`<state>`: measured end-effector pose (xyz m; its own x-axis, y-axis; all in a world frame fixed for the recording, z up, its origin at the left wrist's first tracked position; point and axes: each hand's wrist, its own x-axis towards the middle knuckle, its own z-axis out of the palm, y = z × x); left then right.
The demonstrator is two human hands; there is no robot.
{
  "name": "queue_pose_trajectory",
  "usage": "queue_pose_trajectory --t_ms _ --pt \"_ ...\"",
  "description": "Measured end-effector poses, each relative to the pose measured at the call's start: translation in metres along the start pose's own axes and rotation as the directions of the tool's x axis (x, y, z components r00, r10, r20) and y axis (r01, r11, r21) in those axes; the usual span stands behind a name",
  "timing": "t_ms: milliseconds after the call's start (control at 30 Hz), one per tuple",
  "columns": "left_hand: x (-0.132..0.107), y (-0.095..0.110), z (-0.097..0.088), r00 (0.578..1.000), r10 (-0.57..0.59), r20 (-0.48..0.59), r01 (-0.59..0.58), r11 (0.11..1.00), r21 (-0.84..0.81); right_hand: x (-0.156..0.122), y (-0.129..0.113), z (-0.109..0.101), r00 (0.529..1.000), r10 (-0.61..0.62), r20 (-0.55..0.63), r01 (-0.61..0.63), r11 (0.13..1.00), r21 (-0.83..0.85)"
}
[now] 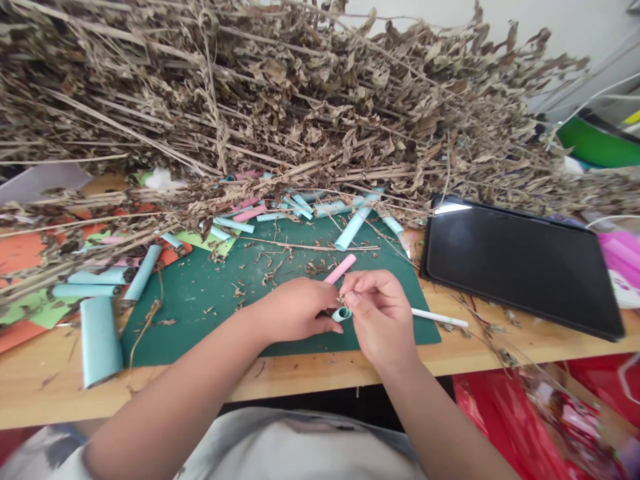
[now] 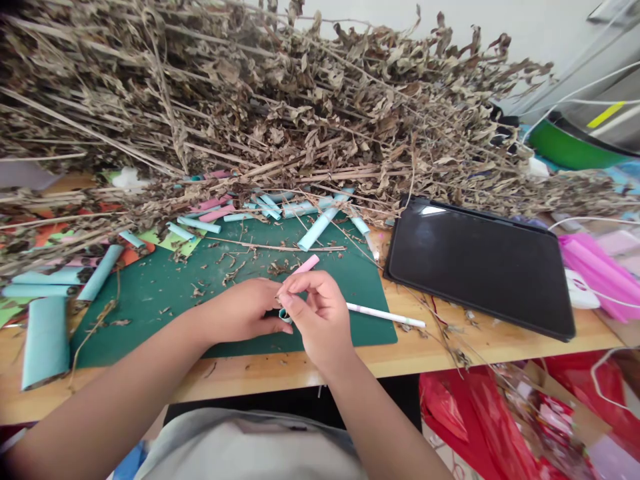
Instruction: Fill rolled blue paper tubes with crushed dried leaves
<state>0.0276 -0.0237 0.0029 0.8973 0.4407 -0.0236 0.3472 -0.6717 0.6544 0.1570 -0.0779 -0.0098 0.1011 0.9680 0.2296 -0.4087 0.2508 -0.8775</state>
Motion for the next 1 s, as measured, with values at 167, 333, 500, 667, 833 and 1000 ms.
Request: queue_pose_trajectory --t_ms 167,333,500,667,833,1000 --pt "0.000 0.000 0.001 1.000 0.020 -0.005 -0.020 1.000 0.015 -0.001 0.005 0.001 0.999 -0.047 -0.017 0.045 0.997 -0.068" --pt "0.000 -0.001 0.001 1.000 -0.013 -0.002 0.013 1.000 0.010 -0.005 0.003 -0.006 0.998 -0.059 -0.023 0.054 0.986 -0.159" --pt "0.001 -0.001 0.002 1.000 -0.004 -0.005 0.004 1.000 0.020 -0.008 0.000 -0.014 0.989 -0.100 0.108 0.123 0.963 -0.238" --pt "0.001 -0.002 0.002 1.000 0.008 -0.001 -0.008 0.999 0.049 -0.005 -0.001 -0.016 0.983 -0.094 0.157 0.138 0.942 -0.305" --pt "0.001 -0.002 0.000 1.000 0.001 0.024 -0.002 0.999 0.044 0.003 -0.021 -0.040 0.977 -0.130 0.172 0.207 0.787 -0.582" --pt "0.000 -0.001 0.000 1.000 0.023 0.020 -0.024 0.999 0.045 0.002 -0.042 -0.085 0.961 0.193 0.198 0.222 -0.112 -0.969"
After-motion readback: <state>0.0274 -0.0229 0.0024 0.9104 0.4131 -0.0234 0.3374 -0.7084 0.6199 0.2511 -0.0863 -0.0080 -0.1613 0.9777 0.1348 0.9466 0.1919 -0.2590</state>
